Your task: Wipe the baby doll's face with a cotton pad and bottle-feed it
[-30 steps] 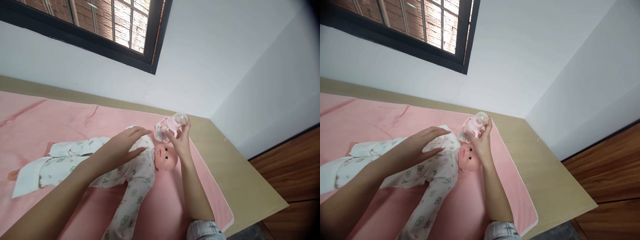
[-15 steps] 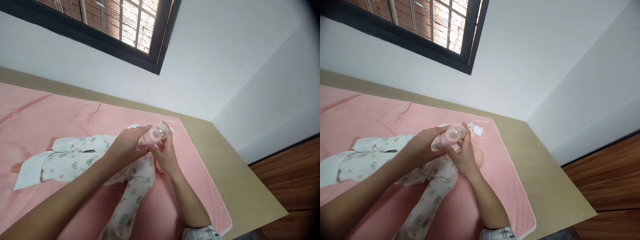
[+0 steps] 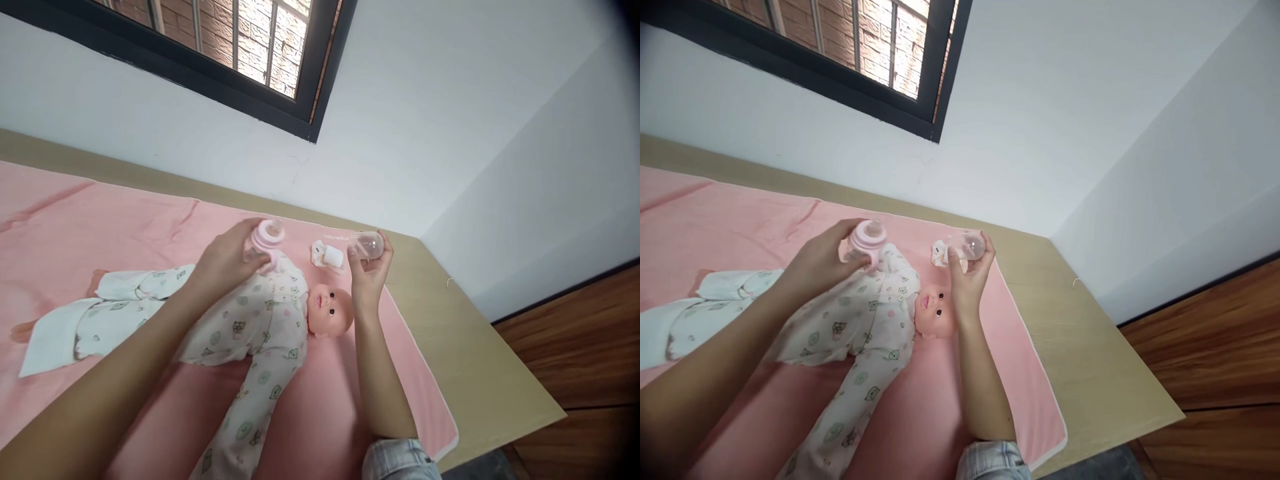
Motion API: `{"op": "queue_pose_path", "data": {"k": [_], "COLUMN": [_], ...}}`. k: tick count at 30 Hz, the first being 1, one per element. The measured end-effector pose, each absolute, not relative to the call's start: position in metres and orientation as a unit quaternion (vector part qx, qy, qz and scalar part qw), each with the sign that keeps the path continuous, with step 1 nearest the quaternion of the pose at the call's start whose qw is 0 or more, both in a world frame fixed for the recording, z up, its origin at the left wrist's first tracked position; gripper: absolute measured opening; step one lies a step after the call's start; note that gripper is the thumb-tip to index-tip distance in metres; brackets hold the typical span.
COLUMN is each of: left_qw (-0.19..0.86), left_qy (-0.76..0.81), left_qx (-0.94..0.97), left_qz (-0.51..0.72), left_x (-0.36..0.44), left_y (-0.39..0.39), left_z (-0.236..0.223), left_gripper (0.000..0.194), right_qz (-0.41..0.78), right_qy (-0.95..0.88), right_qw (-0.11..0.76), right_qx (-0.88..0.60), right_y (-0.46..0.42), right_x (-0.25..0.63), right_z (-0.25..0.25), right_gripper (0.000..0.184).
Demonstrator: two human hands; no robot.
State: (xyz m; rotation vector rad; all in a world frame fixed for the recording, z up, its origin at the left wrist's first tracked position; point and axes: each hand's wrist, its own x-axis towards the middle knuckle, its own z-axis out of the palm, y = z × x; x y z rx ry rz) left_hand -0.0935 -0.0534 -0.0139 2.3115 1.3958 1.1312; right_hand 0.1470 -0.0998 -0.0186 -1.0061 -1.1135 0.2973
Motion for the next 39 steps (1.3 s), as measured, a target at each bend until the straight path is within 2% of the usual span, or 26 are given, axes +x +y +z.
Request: {"op": "queue_pose_path", "data": {"k": [4,8,15,19,24,30,39], "left_qw": [0.117,0.112,0.113,0.101,0.092,0.099,0.137], "left_qy": [0.556,0.613,0.676,0.685,0.705,0.716,0.698], "left_qx": [0.727,0.695,0.671,0.684,0.678,0.672,0.674], "left_qz": [0.386,0.358,0.282,0.232,0.185,0.164,0.198], "left_x": [-0.118,-0.139,-0.163,-0.172,-0.177,-0.183,-0.201], "left_y": [-0.028,-0.008,0.011,0.015,0.019,0.026,0.037], "left_z": [-0.020,-0.029,-0.044,-0.050,-0.055,-0.063,-0.078], "left_gripper": [0.056,0.061,0.071,0.070,0.064,0.075,0.097], "right_qz": [0.079,0.045,0.093,0.092,0.092,0.101,0.092], "right_qy": [-0.441,-0.426,-0.428,-0.424,-0.402,-0.395,-0.392], "right_qw": [0.695,0.572,0.450,0.469,0.508,0.513,0.534], "right_qx": [-0.562,-0.699,-0.778,-0.769,-0.756,-0.755,-0.744], "right_y": [-0.056,-0.041,-0.042,-0.040,-0.038,-0.038,-0.035], "right_x": [0.207,0.248,0.264,0.266,0.268,0.269,0.270], "right_z": [-0.065,-0.119,-0.159,-0.164,-0.167,-0.167,-0.171], "right_gripper": [0.073,0.071,0.078,0.084,0.081,0.078,0.072]}}
